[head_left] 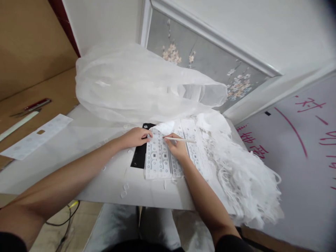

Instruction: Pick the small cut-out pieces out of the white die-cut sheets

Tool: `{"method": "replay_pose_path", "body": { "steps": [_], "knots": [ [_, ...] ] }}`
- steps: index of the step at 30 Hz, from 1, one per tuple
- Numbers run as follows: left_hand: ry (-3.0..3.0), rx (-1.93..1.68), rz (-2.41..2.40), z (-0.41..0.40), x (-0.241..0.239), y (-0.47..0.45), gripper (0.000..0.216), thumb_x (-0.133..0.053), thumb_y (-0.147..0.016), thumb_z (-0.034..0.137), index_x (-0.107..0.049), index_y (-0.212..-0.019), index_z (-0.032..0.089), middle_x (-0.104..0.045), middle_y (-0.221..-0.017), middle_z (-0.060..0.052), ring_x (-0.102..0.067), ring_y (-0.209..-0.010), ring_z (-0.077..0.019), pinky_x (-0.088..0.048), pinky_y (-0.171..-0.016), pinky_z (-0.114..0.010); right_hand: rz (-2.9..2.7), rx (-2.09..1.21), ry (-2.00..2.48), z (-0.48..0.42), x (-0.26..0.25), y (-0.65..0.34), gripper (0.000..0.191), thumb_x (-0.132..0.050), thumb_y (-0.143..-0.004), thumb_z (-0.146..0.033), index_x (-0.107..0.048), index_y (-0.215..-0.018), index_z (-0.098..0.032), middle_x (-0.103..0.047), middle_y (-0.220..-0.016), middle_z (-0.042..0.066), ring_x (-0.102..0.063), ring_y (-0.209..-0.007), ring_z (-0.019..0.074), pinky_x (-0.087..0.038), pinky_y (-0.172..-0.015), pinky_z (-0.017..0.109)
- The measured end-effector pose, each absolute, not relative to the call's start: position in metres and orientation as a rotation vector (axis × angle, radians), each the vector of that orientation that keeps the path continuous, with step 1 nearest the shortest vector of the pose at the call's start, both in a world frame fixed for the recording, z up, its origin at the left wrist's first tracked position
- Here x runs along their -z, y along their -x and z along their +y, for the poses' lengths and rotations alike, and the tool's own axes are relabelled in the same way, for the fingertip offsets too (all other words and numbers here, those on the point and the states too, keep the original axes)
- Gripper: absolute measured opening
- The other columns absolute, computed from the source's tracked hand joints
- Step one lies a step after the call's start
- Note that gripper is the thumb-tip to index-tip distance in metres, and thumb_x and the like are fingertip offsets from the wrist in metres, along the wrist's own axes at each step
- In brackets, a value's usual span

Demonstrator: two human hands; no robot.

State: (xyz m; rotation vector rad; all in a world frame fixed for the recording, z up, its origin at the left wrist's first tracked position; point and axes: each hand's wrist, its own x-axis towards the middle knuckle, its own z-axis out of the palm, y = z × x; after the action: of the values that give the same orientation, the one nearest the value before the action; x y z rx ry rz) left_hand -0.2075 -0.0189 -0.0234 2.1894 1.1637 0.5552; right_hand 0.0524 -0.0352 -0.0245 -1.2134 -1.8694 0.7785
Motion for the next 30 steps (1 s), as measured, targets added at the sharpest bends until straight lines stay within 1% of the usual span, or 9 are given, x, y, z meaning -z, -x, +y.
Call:
{"method": "replay_pose_path", "body": {
  "steps": [3,7,9,12,16,18,25,30],
  "knots": [
    [-2.253,-0.556,1.139,-0.019,0.023,0.207,0.024,-0.056,-0.09,0.033,-0.075,-0.102,0.022,-0.058,-0.067,0.001,-0.052,-0.059,-0.0136,-0.034,-0.06,-0.025,-1.83,-0.795,1.214,-0.033,0.028,-0.053,0.022,-0.065,-0.088,-0.042,-0.072,-0.089,-0.021,-0.075,-0.091,0.006,-0.068,-0.088,0.0222,-0.052,-0.083,0.037],
    [-2.372,-0.531,1.118,-0.024,0.021,0.203,0.023,-0.051,-0.092,0.025,-0.074,-0.096,0.021,-0.068,-0.081,-0.002,-0.06,-0.075,-0.0166,-0.038,-0.068,-0.025,-1.854,-0.874,1.168,-0.029,0.03,-0.055,0.021,-0.068,-0.086,-0.04,-0.075,-0.09,-0.021,-0.075,-0.091,0.006,-0.068,-0.089,0.0221,-0.051,-0.083,0.036],
    [-2.388,-0.511,1.138,-0.025,0.02,0.201,0.023,-0.051,-0.092,0.023,-0.074,-0.097,0.021,-0.07,-0.081,-0.002,-0.061,-0.077,-0.0172,-0.038,-0.069,-0.026,-1.855,-0.895,1.158,-0.027,0.031,-0.056,0.021,-0.069,-0.085,-0.039,-0.075,-0.089,-0.02,-0.075,-0.09,0.006,-0.067,-0.086,0.0217,-0.051,-0.08,0.036],
    [-2.383,-0.474,1.165,-0.025,0.019,0.201,0.023,-0.051,-0.092,0.024,-0.073,-0.098,0.021,-0.07,-0.078,-0.002,-0.061,-0.073,-0.017,-0.038,-0.067,-0.026,-1.855,-0.893,1.177,-0.026,0.032,-0.057,0.02,-0.07,-0.084,-0.038,-0.076,-0.088,-0.019,-0.075,-0.087,0.006,-0.066,-0.081,0.0206,-0.05,-0.075,0.034],
    [-2.424,-0.502,1.123,-0.024,0.022,0.201,0.024,-0.05,-0.092,0.022,-0.073,-0.098,0.021,-0.074,-0.096,-0.003,-0.065,-0.087,-0.0188,-0.042,-0.076,-0.028,-1.861,-0.886,1.208,-0.025,0.034,-0.057,0.021,-0.069,-0.085,-0.039,-0.076,-0.089,-0.02,-0.075,-0.088,0.006,-0.066,-0.08,0.0204,-0.05,-0.075,0.034],
    [-2.432,-0.508,1.106,-0.024,0.023,0.201,0.024,-0.05,-0.093,0.022,-0.073,-0.099,0.021,-0.074,-0.1,-0.004,-0.065,-0.09,-0.0192,-0.043,-0.079,-0.029,-1.867,-0.885,1.204,-0.025,0.035,-0.057,0.021,-0.069,-0.085,-0.039,-0.076,-0.089,-0.02,-0.075,-0.089,0.006,-0.066,-0.082,0.021,-0.051,-0.076,0.035],
    [-2.427,-0.517,1.125,-0.024,0.023,0.202,0.023,-0.052,-0.093,0.023,-0.073,-0.099,0.021,-0.074,-0.096,-0.003,-0.065,-0.088,-0.0184,-0.043,-0.077,-0.028,-1.914,-0.826,1.203,-0.027,0.033,-0.058,0.021,-0.067,-0.087,-0.041,-0.074,-0.089,-0.021,-0.074,-0.089,0.007,-0.067,-0.084,0.0222,-0.052,-0.076,0.037],
    [-2.443,-0.508,1.131,-0.025,0.021,0.202,0.023,-0.051,-0.093,0.023,-0.073,-0.098,0.021,-0.073,-0.094,-0.003,-0.064,-0.087,-0.0185,-0.042,-0.077,-0.028,-2.207,-0.564,1.14,-0.028,0.025,-0.058,0.017,-0.059,-0.093,-0.034,-0.073,-0.092,-0.024,-0.075,-0.095,0.006,-0.064,-0.098,0.0244,-0.051,-0.091,0.041]
  ]
}}
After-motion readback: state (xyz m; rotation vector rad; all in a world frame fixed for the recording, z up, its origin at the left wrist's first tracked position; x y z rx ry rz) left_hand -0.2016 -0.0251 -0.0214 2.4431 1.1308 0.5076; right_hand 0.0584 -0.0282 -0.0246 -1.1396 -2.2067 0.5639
